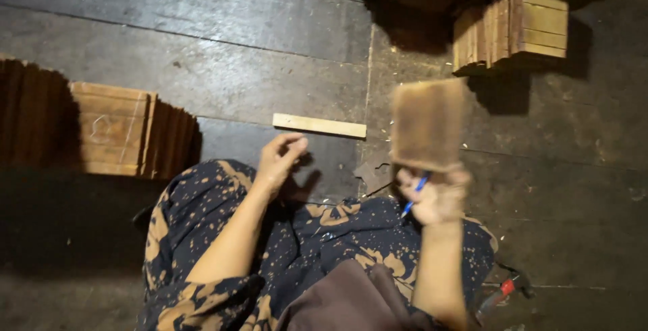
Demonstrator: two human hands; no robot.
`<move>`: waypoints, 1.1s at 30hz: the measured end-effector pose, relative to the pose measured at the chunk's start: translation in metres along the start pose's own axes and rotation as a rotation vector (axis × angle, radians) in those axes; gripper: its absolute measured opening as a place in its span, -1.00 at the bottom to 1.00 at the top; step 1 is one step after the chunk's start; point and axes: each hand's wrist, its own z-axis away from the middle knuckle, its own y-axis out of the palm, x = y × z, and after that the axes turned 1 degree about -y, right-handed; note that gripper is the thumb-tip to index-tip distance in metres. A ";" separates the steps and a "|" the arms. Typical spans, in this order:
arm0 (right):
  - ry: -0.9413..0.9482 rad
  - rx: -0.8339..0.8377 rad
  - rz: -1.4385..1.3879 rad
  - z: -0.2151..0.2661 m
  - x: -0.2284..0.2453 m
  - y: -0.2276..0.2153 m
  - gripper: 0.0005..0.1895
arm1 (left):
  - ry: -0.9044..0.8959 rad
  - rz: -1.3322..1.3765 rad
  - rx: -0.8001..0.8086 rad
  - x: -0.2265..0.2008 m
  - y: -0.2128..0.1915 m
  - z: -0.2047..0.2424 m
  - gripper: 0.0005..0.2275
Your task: Tracing a decorative pattern onto small wooden blocks using a pen and a template guide.
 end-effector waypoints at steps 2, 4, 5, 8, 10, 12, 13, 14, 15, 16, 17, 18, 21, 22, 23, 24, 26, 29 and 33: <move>0.009 -0.081 0.148 0.009 -0.047 0.004 -0.55 | -0.047 0.061 0.127 -0.008 0.007 0.010 -0.57; 0.016 -0.167 0.294 0.020 -0.083 0.029 -0.68 | -0.097 0.121 0.261 -0.017 0.014 0.019 -0.53; 0.003 -0.324 0.691 0.026 -0.095 0.053 -0.57 | -0.107 0.140 0.292 -0.022 0.016 0.024 -0.50; 0.010 -0.499 1.340 0.038 -0.130 0.087 -0.21 | -0.117 0.140 0.244 0.001 0.016 0.013 -0.50; 0.036 -0.514 1.595 0.044 -0.146 0.092 0.06 | -0.121 0.124 0.163 0.023 0.014 0.003 -0.54; 0.146 -0.441 1.602 0.043 -0.156 0.091 0.12 | -0.067 -0.055 0.076 0.036 0.012 -0.008 -0.66; 0.143 -0.439 1.603 0.041 -0.158 0.089 0.12 | -0.065 -0.054 0.074 0.036 0.010 -0.014 -0.66; 0.141 -0.417 1.647 0.043 -0.161 0.086 0.12 | -0.007 -0.339 0.019 0.039 0.007 -0.017 -0.72; 0.138 -0.393 1.691 0.044 -0.164 0.083 0.12 | 0.049 -0.625 -0.036 0.043 0.005 -0.020 -0.79; 0.143 -0.390 1.695 0.043 -0.166 0.079 0.12 | 0.043 -0.622 -0.038 0.037 0.007 -0.016 -0.79; 0.094 -0.401 1.726 0.041 -0.168 0.074 -0.03 | 0.035 -0.682 -0.048 0.031 0.009 -0.012 -0.79; 0.040 -0.416 1.754 0.039 -0.170 0.070 -0.17 | 0.030 -0.744 -0.053 0.024 0.012 -0.010 -0.79; -0.033 -0.409 1.820 0.035 -0.174 0.056 -0.29 | 0.064 -0.884 -0.049 0.007 0.016 -0.002 -0.77; -0.027 -0.406 1.821 0.035 -0.173 0.057 -0.29 | 0.058 -0.884 -0.049 0.003 0.016 0.000 -0.77; -0.059 -0.406 1.834 0.035 -0.173 0.058 -0.32 | 0.058 -0.903 -0.044 -0.001 0.017 0.003 -0.74; -0.097 -0.401 1.844 0.033 -0.173 0.060 -0.36 | 0.062 -0.923 -0.045 -0.008 0.016 0.004 -0.71; -0.141 -0.399 1.859 0.026 -0.176 0.055 -0.38 | 0.062 -0.910 -0.038 -0.021 0.017 0.012 -0.65; -0.199 -0.417 1.868 0.017 -0.180 0.043 -0.40 | 0.137 -0.926 -0.016 -0.026 0.018 0.017 -0.52; -0.227 -0.552 1.798 0.014 -0.165 0.031 -0.25 | 0.331 -1.089 0.107 -0.029 0.020 0.020 -0.20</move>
